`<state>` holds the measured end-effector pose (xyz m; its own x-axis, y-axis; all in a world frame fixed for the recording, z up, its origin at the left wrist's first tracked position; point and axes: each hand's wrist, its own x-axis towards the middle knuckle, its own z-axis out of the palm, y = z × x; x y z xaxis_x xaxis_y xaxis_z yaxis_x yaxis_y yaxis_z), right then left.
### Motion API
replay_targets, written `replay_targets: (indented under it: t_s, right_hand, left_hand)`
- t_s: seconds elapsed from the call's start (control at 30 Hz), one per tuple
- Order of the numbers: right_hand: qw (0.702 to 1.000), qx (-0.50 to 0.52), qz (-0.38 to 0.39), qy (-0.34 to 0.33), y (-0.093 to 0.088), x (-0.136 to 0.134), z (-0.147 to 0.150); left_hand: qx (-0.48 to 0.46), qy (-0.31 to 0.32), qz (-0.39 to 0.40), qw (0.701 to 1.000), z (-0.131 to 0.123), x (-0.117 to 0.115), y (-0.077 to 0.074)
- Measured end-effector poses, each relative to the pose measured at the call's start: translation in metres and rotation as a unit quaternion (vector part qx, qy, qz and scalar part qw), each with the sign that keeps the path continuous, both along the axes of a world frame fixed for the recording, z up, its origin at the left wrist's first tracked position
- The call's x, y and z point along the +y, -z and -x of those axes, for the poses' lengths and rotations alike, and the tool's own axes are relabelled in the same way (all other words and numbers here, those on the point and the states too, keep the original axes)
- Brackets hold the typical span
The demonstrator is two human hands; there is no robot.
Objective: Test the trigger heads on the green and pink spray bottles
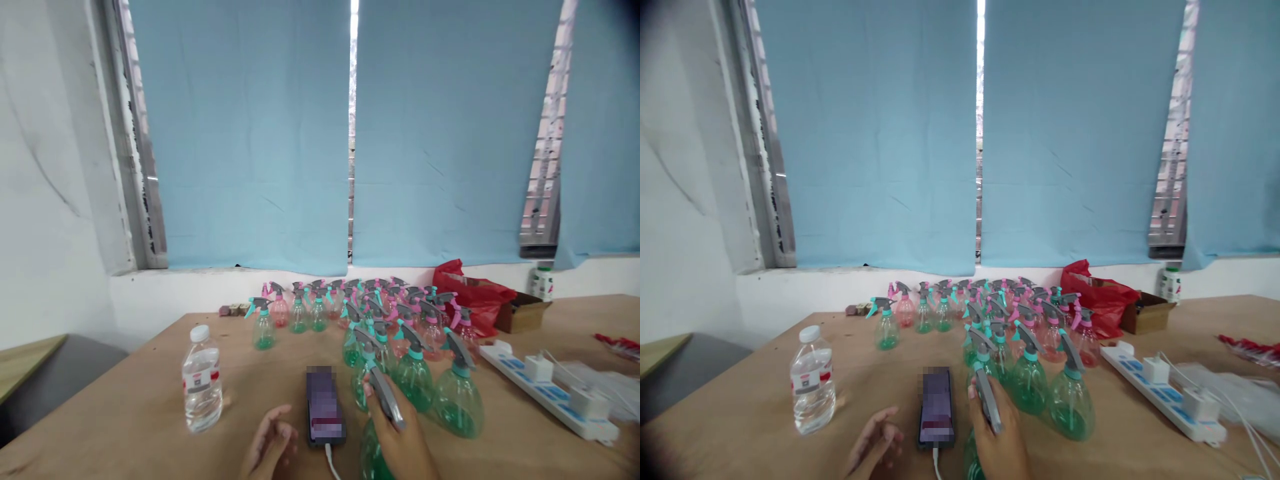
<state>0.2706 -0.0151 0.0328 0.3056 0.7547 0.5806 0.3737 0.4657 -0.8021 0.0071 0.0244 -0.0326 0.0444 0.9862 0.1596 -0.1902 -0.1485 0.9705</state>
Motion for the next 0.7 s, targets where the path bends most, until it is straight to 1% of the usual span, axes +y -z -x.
replay_targets:
  t_s: [0.1, 0.2, 0.27, 0.37, 0.47, 0.53, 0.7]
  right_hand:
    - [1.0, 0.017, 0.001, -0.011, 0.006, 0.005, -0.001]
    - [0.999, 0.021, 0.009, -0.028, 0.008, 0.007, 0.0]
    - [0.999, 0.024, 0.006, -0.031, 0.006, 0.006, 0.001]
    - [0.999, 0.028, -0.013, -0.013, -0.001, 0.002, 0.005]
    - [1.0, 0.019, -0.021, 0.009, -0.007, -0.002, 0.008]
    - [1.0, 0.008, -0.016, 0.011, -0.009, -0.003, 0.008]
    - [1.0, 0.001, -0.011, -0.006, -0.004, 0.001, 0.008]
  left_hand:
    - [-0.004, -0.012, 0.003, 1.0, -0.001, 0.0, 0.0]
    - [-0.001, -0.005, 0.015, 1.0, -0.003, -0.002, -0.005]
    - [-0.001, -0.003, 0.019, 1.0, -0.005, -0.005, -0.011]
    - [0.009, -0.012, 0.029, 0.999, -0.007, -0.008, -0.018]
    - [0.02, -0.004, 0.034, 0.999, -0.008, -0.008, -0.017]
    - [0.017, 0.007, 0.024, 1.0, -0.008, -0.007, -0.014]
    - [0.022, 0.009, 0.022, 0.999, -0.005, -0.006, -0.014]
